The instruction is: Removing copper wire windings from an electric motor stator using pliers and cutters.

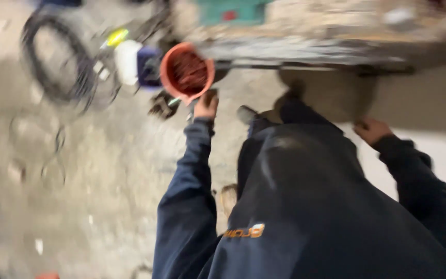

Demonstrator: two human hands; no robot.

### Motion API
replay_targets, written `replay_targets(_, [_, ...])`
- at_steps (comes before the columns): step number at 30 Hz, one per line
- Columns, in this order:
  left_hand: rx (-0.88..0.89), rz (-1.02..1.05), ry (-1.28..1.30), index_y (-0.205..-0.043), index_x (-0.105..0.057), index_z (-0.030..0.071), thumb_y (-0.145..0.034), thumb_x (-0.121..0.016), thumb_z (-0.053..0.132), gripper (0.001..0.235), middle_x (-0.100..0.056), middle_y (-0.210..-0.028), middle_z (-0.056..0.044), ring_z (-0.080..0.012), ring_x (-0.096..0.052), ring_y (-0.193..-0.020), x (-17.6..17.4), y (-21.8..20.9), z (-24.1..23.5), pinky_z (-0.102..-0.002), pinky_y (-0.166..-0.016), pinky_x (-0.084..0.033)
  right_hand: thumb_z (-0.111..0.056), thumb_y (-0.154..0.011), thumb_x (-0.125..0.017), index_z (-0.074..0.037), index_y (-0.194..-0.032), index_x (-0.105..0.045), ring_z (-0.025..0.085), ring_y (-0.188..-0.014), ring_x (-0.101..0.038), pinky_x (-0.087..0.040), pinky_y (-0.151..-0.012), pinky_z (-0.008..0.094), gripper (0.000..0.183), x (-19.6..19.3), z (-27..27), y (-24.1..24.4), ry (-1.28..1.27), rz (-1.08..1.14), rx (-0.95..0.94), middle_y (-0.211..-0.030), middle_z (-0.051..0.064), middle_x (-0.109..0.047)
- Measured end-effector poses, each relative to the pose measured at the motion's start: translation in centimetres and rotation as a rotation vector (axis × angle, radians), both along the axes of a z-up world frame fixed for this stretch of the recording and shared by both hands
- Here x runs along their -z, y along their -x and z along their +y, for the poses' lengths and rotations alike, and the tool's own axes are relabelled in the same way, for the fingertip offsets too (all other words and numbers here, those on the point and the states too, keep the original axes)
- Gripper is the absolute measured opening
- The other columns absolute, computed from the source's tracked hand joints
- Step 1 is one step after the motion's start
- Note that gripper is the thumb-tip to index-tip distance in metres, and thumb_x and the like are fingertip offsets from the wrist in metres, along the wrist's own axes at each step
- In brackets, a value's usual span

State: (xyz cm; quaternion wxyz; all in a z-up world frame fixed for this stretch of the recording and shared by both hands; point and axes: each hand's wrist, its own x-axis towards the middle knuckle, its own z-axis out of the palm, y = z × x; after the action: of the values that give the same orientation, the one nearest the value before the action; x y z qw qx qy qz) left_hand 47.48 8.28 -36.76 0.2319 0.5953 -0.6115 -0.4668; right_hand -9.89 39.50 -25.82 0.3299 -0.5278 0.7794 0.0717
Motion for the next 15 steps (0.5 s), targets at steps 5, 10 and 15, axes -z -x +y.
replay_targets(5, [0.468, 0.326, -0.215, -0.123, -0.064, 0.008, -0.098, -0.064, 0.026, 0.031, -0.077, -0.106, -0.015, -0.0223, -0.074, -0.098, 4.4, 12.3, 8.8, -0.033, -0.087, -0.058, -0.044, -0.093, -0.063, -0.010, -0.122, -0.071, 0.036, -0.097, -0.071, -0.056, -0.085, 0.046, 0.045, -6.4, -3.6, -3.7, 0.061, -0.080, 0.200, -0.107, 0.018, -0.075])
replay_targets(10, [0.720, 0.387, -0.163, -0.125, -0.064, 0.005, -0.096, -0.072, 0.023, 0.035, -0.074, -0.111, -0.015, -0.0239, -0.072, -0.100, -5.5, 20.1, 9.1, -0.034, -0.087, -0.057, -0.038, -0.096, -0.065, -0.012, -0.121, -0.073, 0.038, -0.098, -0.068, -0.054, -0.084, 0.046, 0.036, -13.3, -9.2, -0.9, 0.319, -0.026, 0.157, -0.110, 0.018, -0.074])
replay_targets(15, [0.729, 0.173, -0.129, -0.126, -0.067, 0.011, -0.093, -0.072, 0.026, 0.037, -0.077, -0.108, -0.012, -0.0265, -0.076, -0.094, -24.5, 25.6, 2.0, -0.036, -0.081, -0.059, -0.029, -0.100, -0.066, -0.013, -0.123, -0.073, 0.025, -0.091, -0.072, -0.056, -0.084, 0.039, 0.028, -23.3, -17.2, 3.3, 0.509, -0.191, 0.317, -0.101, 0.013, -0.075])
